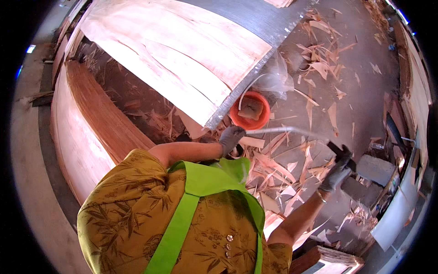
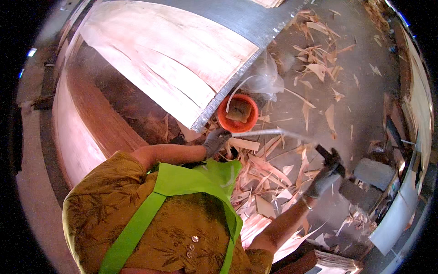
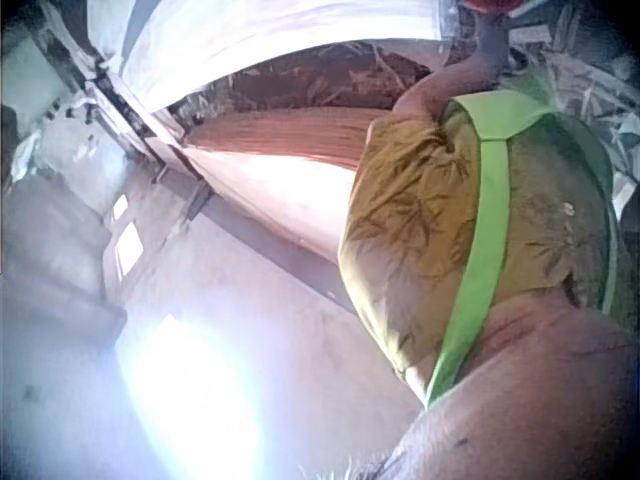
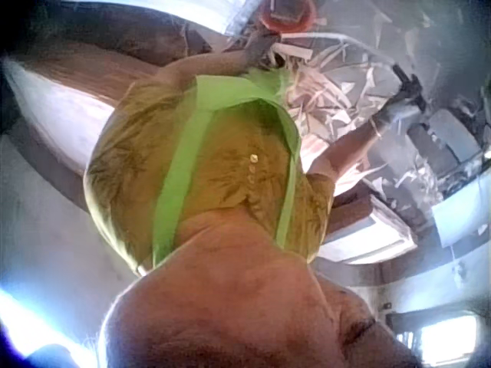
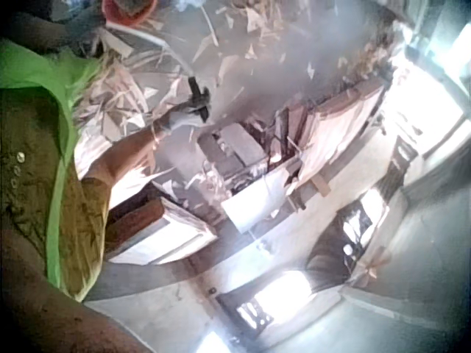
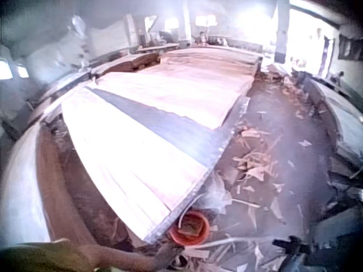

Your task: The person sorts and stacks sheets of wood veneer by hand. They pick up individual strips and large sheets, align them, and place them onto organized stacks on a table or the floor.

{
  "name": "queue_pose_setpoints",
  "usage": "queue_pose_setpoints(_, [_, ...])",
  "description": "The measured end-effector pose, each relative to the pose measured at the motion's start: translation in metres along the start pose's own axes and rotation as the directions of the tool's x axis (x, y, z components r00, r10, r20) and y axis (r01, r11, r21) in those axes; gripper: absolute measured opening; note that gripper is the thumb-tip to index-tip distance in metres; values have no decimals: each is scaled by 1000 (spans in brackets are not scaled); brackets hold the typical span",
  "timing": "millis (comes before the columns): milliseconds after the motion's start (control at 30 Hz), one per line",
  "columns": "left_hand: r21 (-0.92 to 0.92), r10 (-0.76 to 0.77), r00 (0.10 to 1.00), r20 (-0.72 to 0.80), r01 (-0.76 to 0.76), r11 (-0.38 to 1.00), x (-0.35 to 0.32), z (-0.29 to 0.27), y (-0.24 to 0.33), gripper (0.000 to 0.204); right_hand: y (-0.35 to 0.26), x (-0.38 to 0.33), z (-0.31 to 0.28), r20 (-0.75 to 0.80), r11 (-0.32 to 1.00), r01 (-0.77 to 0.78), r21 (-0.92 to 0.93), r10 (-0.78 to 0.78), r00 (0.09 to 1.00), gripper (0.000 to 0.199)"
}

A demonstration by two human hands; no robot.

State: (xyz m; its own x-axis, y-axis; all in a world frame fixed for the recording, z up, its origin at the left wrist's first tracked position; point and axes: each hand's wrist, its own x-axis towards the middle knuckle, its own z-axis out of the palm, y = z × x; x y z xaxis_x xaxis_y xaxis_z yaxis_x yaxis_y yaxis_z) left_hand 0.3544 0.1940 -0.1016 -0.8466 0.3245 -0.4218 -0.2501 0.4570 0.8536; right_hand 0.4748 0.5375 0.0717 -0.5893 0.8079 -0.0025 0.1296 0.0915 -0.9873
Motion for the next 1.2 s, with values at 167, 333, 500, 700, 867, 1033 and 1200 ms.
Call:
queue_pose_setpoints(167, [254,-33,993,-111,60,965,51,8,39,31,85,-47,81,341,982,-182,-39,184,922,30])
queue_pose_setpoints(333, [307,-143,933,-330,249,919,79,21,42,28,104,-58,171,512,932,-360,29,296,807,29])
queue_pose_setpoints(500, [423,-153,926,-344,299,855,84,27,45,28,161,-45,207,490,959,-281,38,228,841,24])
queue_pose_setpoints(700, [327,-115,935,-337,230,916,77,33,49,29,174,-23,220,638,972,-205,-114,230,735,19])
queue_pose_setpoints(867, [-119,-355,930,-99,343,932,-22,-4,74,26,164,-12,212,693,981,-153,-118,192,695,17])
queue_pose_setpoints(1033, [54,-597,797,-95,602,796,-120,-191,32,22,176,-9,211,696,966,-237,-100,238,677,17])
queue_pose_setpoints(1200, [704,-267,683,-680,710,20,-246,-481,-128,16,171,-13,215,644,947,-297,-121,302,702,16])
